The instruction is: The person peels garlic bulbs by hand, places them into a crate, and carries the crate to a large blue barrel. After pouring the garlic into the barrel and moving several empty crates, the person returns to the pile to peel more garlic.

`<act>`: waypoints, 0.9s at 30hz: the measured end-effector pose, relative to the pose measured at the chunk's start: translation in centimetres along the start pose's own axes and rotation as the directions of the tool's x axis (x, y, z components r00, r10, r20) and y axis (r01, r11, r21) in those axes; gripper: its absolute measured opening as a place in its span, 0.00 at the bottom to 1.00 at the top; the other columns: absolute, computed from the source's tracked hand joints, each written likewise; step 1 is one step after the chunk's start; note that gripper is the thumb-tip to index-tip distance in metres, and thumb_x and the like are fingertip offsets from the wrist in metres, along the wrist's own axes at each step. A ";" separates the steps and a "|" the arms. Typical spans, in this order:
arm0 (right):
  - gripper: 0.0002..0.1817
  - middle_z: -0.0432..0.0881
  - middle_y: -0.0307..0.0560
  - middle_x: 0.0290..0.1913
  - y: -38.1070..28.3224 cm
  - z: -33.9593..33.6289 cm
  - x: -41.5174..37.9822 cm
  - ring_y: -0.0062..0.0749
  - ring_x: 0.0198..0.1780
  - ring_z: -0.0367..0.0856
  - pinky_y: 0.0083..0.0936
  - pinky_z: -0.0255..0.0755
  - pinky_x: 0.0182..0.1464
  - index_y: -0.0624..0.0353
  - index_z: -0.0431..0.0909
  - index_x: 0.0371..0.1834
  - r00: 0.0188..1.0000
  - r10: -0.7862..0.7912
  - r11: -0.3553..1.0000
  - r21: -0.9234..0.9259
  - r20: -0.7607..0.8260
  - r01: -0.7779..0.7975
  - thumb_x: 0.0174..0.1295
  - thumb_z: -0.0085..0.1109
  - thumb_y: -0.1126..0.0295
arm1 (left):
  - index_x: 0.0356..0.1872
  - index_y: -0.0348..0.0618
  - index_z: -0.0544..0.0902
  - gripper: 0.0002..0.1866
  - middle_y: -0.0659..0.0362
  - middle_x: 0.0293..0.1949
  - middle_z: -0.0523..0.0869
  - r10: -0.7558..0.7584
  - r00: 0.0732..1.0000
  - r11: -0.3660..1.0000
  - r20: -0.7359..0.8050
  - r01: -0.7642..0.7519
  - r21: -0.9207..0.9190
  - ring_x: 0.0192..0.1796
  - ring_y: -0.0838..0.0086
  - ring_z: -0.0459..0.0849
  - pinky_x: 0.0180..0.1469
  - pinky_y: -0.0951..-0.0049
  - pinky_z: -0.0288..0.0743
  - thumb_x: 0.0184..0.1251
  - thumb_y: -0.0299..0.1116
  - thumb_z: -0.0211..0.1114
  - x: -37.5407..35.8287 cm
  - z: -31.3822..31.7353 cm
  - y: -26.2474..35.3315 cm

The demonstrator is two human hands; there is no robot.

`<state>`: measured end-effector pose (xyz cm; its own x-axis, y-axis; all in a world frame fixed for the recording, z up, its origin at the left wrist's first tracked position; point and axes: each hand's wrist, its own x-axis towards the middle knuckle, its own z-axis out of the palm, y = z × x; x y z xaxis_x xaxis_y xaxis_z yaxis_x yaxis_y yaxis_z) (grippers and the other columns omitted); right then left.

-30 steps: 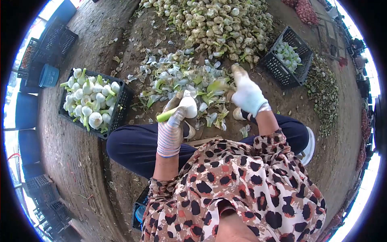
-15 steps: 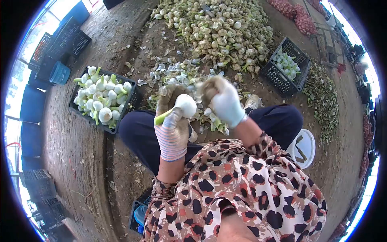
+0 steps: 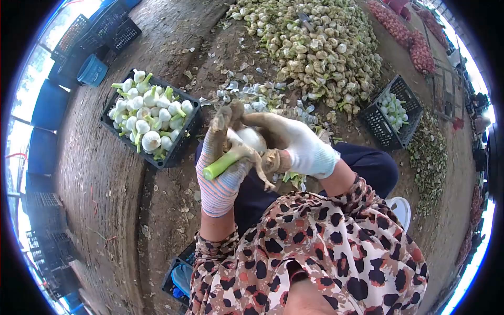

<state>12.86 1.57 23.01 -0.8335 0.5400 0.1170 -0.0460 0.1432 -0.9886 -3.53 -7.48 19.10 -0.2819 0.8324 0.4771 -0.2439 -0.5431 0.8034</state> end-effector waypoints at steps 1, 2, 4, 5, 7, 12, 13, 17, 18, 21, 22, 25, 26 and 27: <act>0.48 0.76 0.52 0.61 0.2 0.1 0.0 0.32 0.61 0.76 0.29 0.71 0.64 0.74 0.63 0.70 0.999 0.033 0.996 0.081 -0.023 -0.031 0.54 0.76 0.55 | 0.75 0.38 0.63 0.45 0.47 0.75 0.65 -0.010 1.000 1.000 0.009 0.010 -0.004 0.76 0.54 0.65 0.74 0.57 0.60 0.52 0.10 0.66 0.4 -0.2 0.2; 0.51 0.77 0.52 0.61 0.4 0.3 -0.1 0.32 0.61 0.76 0.29 0.70 0.65 0.74 0.64 0.69 0.997 0.068 0.985 0.163 -0.042 -0.060 0.51 0.77 0.51 | 0.74 0.38 0.63 0.45 0.46 0.74 0.66 -0.042 0.998 0.999 0.045 0.041 0.017 0.75 0.54 0.65 0.74 0.58 0.60 0.50 0.10 0.66 0.7 -0.2 0.7; 0.51 0.77 0.52 0.60 1.0 0.1 -0.5 0.32 0.61 0.76 0.30 0.69 0.65 0.76 0.64 0.70 0.998 0.005 0.993 0.121 -0.057 0.002 0.54 0.74 0.46 | 0.74 0.35 0.64 0.45 0.45 0.73 0.67 -0.033 0.992 0.999 0.121 0.030 0.032 0.74 0.55 0.67 0.74 0.58 0.61 0.47 0.08 0.63 1.0 -0.3 0.5; 0.51 0.77 0.52 0.60 0.9 0.2 -0.7 0.32 0.61 0.76 0.30 0.69 0.65 0.76 0.64 0.70 0.998 0.011 0.992 0.126 -0.061 -0.003 0.54 0.74 0.46 | 0.74 0.35 0.64 0.45 0.45 0.73 0.67 -0.042 0.992 0.999 0.123 0.038 0.031 0.74 0.55 0.67 0.74 0.58 0.61 0.47 0.08 0.63 0.9 -0.4 0.5; 0.47 0.79 0.51 0.59 0.5 0.5 -1.2 0.31 0.59 0.77 0.30 0.71 0.63 0.74 0.65 0.70 0.994 0.112 0.934 0.344 -0.010 -0.101 0.59 0.69 0.45 | 0.74 0.35 0.64 0.45 0.44 0.73 0.68 -0.125 0.982 0.992 0.139 0.122 0.028 0.74 0.56 0.67 0.73 0.59 0.62 0.47 0.08 0.62 0.8 -0.8 0.5; 0.29 0.84 0.44 0.52 2.7 -0.2 -1.5 0.28 0.54 0.81 0.24 0.74 0.58 0.68 0.71 0.67 0.993 -0.118 0.985 -0.131 -0.019 0.114 0.65 0.66 0.68 | 0.74 0.34 0.64 0.42 0.44 0.72 0.69 -0.227 0.966 0.971 0.122 0.234 -0.049 0.74 0.55 0.68 0.71 0.57 0.66 0.51 0.10 0.62 0.7 -1.0 1.3; 0.27 0.84 0.44 0.52 3.0 -0.3 -1.7 0.27 0.54 0.81 0.23 0.74 0.57 0.68 0.73 0.66 0.999 -0.033 0.999 -0.006 -0.030 0.033 0.64 0.63 0.72 | 0.74 0.35 0.63 0.42 0.44 0.72 0.69 -0.184 0.967 0.966 0.174 0.211 -0.151 0.74 0.55 0.68 0.71 0.56 0.66 0.52 0.11 0.63 0.9 -1.3 1.1; 0.23 0.84 0.44 0.53 1.9 0.4 -1.3 0.23 0.53 0.81 0.19 0.75 0.55 0.67 0.75 0.64 0.931 0.315 0.920 0.300 -0.183 -0.252 0.63 0.54 0.81 | 0.75 0.35 0.62 0.42 0.43 0.72 0.68 -0.182 0.965 0.958 0.186 0.217 -0.186 0.74 0.54 0.67 0.71 0.56 0.67 0.55 0.14 0.65 1.0 -1.7 0.9; 0.21 0.83 0.43 0.53 0.8 0.6 -1.0 0.21 0.51 0.81 0.19 0.76 0.53 0.66 0.76 0.61 0.918 0.345 0.840 0.501 -0.197 -0.209 0.63 0.57 0.80 | 0.75 0.36 0.61 0.42 0.43 0.73 0.67 -0.203 0.965 0.962 0.168 0.229 -0.151 0.74 0.54 0.67 0.71 0.56 0.67 0.56 0.15 0.65 1.1 -1.7 0.8; 0.21 0.80 0.52 0.58 1.2 0.8 -0.9 0.33 0.58 0.80 0.29 0.75 0.62 0.71 0.74 0.60 0.958 0.184 0.919 0.384 -0.221 -0.089 0.64 0.61 0.78 | 0.75 0.36 0.61 0.41 0.43 0.73 0.67 -0.255 0.962 0.959 0.093 0.264 -0.105 0.74 0.54 0.67 0.72 0.56 0.65 0.58 0.18 0.67 1.4 -2.2 0.7; 0.20 0.82 0.49 0.54 1.8 1.2 -0.4 0.30 0.54 0.81 0.29 0.77 0.56 0.69 0.76 0.58 0.953 0.035 0.994 0.111 -0.301 -0.001 0.61 0.62 0.81 | 0.75 0.36 0.61 0.41 0.43 0.73 0.67 -0.261 0.961 0.957 0.090 0.270 -0.104 0.74 0.54 0.67 0.72 0.56 0.65 0.58 0.18 0.67 1.5 -2.7 0.2; 0.19 0.84 0.48 0.45 2.3 1.4 1.7 0.30 0.45 0.83 0.28 0.79 0.47 0.67 0.78 0.54 0.928 -0.238 0.950 -0.268 -0.288 0.161 0.58 0.61 0.85 | 0.75 0.37 0.62 0.42 0.42 0.73 0.67 -0.081 0.981 0.996 0.178 0.075 0.039 0.74 0.53 0.67 0.74 0.56 0.62 0.57 0.20 0.70 2.1 -4.1 -1.4; 0.18 0.84 0.48 0.43 1.8 1.4 2.3 0.31 0.43 0.83 0.27 0.78 0.46 0.67 0.78 0.54 0.946 -0.089 0.993 -0.097 -0.312 0.061 0.58 0.59 0.86 | 0.74 0.35 0.63 0.41 0.43 0.72 0.68 -0.103 0.977 0.992 0.186 0.116 -0.058 0.74 0.53 0.67 0.74 0.55 0.61 0.57 0.23 0.72 2.4 -4.5 -1.2; 0.18 0.84 0.48 0.41 1.6 1.5 3.0 0.31 0.42 0.83 0.26 0.78 0.45 0.66 0.78 0.53 0.951 0.067 0.996 0.082 -0.303 -0.044 0.58 0.57 0.86 | 0.73 0.33 0.64 0.41 0.43 0.72 0.69 -0.127 0.974 0.976 0.188 0.156 -0.149 0.74 0.52 0.67 0.74 0.55 0.61 0.57 0.26 0.74 2.8 -5.1 -0.9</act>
<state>9.50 2.19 21.61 -0.6290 0.7739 0.0733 -0.0544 0.0503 -0.9973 -8.83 -5.23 17.94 -0.0687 0.9002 0.4301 -0.4208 -0.4170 0.8056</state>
